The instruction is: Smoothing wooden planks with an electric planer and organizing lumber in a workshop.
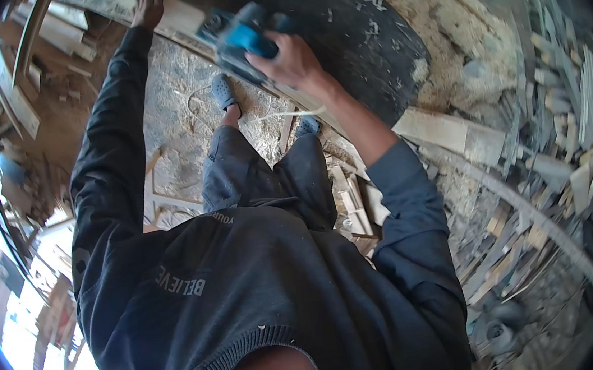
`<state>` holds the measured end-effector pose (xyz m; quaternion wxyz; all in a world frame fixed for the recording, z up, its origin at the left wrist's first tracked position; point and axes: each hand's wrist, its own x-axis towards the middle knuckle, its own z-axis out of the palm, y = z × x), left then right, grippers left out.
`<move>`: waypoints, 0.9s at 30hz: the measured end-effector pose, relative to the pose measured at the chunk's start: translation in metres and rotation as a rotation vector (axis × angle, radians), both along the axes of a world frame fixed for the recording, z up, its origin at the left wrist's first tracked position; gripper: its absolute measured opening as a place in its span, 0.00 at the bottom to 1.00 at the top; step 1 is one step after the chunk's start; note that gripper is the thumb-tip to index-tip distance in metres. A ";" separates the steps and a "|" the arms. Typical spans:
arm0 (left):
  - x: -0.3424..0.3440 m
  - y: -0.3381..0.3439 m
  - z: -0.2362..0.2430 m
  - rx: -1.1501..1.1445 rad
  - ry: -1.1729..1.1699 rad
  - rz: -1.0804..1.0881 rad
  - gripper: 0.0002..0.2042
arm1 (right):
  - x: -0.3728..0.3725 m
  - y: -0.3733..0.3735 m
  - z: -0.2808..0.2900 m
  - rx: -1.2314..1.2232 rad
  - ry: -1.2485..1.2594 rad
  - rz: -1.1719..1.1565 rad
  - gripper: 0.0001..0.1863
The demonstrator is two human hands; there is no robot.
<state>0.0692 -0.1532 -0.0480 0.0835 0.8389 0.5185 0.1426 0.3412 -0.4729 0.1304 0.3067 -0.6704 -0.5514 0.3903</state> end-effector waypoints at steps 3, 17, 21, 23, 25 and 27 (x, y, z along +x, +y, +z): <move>0.035 -0.031 -0.002 -0.169 0.218 0.093 0.48 | 0.045 -0.112 0.017 -0.084 -0.014 -0.164 0.23; 0.045 -0.007 -0.026 -0.068 0.324 0.415 0.44 | 0.098 -0.503 0.019 -0.386 0.008 -0.813 0.15; 0.043 -0.011 -0.053 -0.074 0.307 0.475 0.41 | 0.095 -0.480 0.022 -0.352 0.008 -0.677 0.13; 0.042 0.009 -0.048 -0.016 0.339 0.432 0.41 | 0.095 -0.468 0.025 -0.338 0.002 -0.622 0.13; 0.037 0.021 -0.058 0.018 0.375 0.391 0.41 | 0.092 -0.462 0.025 -0.332 -0.019 -0.595 0.13; 0.022 0.030 -0.061 0.052 0.408 0.371 0.41 | 0.091 -0.452 0.026 -0.297 0.008 -0.606 0.13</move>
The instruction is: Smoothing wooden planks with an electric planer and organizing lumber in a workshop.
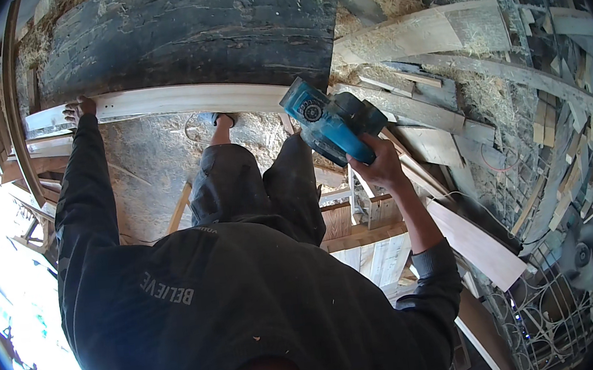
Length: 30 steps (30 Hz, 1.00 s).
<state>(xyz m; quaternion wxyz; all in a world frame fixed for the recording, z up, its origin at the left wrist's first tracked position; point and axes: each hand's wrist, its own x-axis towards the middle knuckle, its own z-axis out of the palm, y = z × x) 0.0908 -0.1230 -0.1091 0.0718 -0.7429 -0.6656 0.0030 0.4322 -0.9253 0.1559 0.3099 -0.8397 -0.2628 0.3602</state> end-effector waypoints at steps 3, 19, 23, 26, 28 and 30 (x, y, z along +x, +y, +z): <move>-0.025 -0.002 0.014 0.052 -0.036 0.035 0.41 | 0.001 0.007 -0.016 0.047 0.044 0.025 0.13; 0.039 -0.088 0.061 -0.100 -0.235 0.069 0.39 | -0.007 0.086 -0.012 0.022 0.001 0.213 0.12; 0.038 -0.091 0.064 -0.057 -0.264 0.036 0.39 | -0.010 0.110 -0.015 0.065 0.013 0.238 0.12; 0.038 -0.092 0.066 -0.041 -0.302 0.040 0.39 | -0.012 0.127 -0.018 0.041 0.046 0.259 0.14; 0.037 -0.093 0.063 -0.015 -0.351 0.009 0.39 | -0.014 0.140 -0.017 0.034 0.021 0.292 0.14; 0.041 -0.096 0.066 -0.020 -0.361 0.025 0.39 | -0.016 0.152 -0.014 0.037 0.026 0.309 0.14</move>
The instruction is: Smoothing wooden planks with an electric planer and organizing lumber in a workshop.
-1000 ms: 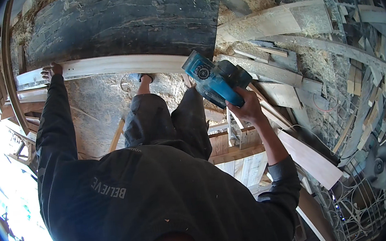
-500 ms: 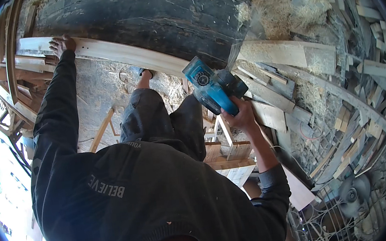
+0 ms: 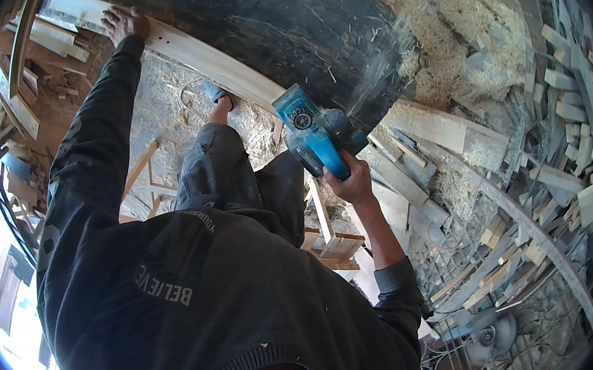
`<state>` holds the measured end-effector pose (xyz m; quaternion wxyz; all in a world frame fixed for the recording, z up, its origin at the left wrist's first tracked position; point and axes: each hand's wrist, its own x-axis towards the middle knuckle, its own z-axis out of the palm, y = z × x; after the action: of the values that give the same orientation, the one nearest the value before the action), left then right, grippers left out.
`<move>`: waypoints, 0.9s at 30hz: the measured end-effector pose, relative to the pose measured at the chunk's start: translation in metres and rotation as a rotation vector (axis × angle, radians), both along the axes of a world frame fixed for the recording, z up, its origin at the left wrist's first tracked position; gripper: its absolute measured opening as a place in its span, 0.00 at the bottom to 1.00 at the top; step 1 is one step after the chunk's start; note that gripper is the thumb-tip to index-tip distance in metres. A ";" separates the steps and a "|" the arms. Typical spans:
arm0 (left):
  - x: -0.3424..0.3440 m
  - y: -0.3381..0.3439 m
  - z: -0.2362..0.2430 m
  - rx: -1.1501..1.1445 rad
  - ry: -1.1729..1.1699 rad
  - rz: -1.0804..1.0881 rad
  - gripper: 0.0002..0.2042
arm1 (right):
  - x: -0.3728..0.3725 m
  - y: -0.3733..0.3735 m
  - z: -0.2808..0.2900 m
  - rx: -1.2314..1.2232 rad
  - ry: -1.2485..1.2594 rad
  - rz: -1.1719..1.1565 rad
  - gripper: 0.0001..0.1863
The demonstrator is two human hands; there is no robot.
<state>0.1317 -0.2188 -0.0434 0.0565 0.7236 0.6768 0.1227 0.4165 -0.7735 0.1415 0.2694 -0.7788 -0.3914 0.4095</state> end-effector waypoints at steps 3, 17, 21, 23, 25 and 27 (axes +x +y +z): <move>0.004 -0.002 0.000 0.043 -0.016 -0.028 0.39 | -0.002 0.020 0.004 -0.026 0.037 0.018 0.13; 0.019 -0.014 0.042 -0.215 0.083 0.078 0.36 | -0.047 0.128 0.000 0.094 -0.044 0.147 0.14; 0.019 -0.011 0.050 -0.263 0.073 0.079 0.36 | -0.063 0.156 -0.003 0.117 -0.044 0.153 0.15; 0.014 -0.013 0.055 -0.284 0.112 0.082 0.36 | -0.073 0.170 -0.004 0.138 -0.042 0.146 0.15; 0.011 -0.012 0.060 -0.273 0.116 0.022 0.35 | -0.080 0.184 -0.004 0.132 -0.033 0.157 0.14; 0.005 -0.011 0.073 -0.302 0.167 -0.053 0.32 | -0.086 0.198 -0.005 0.145 -0.048 0.176 0.14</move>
<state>0.1367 -0.2293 0.0294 0.1117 0.7323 0.6704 -0.0424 0.3306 -0.5753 0.1361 0.2786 -0.7295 -0.4933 0.3833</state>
